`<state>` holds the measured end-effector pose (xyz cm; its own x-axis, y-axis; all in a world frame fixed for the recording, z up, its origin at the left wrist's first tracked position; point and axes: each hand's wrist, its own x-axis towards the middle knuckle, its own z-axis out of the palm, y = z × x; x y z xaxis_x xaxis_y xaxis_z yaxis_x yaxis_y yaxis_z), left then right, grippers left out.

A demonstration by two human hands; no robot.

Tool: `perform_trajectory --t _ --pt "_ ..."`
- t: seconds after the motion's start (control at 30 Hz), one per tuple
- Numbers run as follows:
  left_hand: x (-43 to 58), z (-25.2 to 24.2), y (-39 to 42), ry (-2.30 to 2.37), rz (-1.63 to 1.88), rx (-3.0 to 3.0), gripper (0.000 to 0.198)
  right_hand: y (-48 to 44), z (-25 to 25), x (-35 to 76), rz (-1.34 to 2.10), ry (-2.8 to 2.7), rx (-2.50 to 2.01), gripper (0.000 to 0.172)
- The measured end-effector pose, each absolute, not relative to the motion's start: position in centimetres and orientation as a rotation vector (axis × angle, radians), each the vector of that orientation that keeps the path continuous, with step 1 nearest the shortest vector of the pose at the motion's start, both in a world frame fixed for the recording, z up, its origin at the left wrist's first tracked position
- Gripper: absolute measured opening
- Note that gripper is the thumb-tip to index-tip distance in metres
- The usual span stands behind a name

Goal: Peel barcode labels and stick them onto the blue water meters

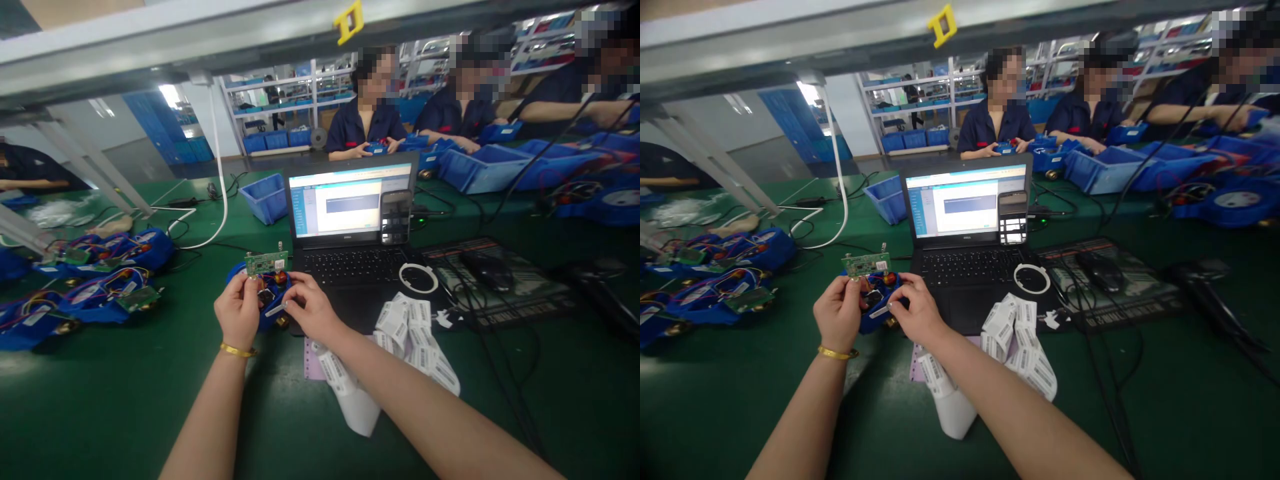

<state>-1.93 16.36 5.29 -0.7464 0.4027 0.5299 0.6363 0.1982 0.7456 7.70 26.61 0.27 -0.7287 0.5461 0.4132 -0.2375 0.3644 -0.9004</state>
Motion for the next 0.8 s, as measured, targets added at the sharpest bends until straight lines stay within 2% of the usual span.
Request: perform_trajectory --t 0.8 --pt "-2.37 5.25 16.48 -2.161 -1.490 -1.015 0.026 26.09 0.45 7.02 1.331 -1.844 -0.393 0.016"
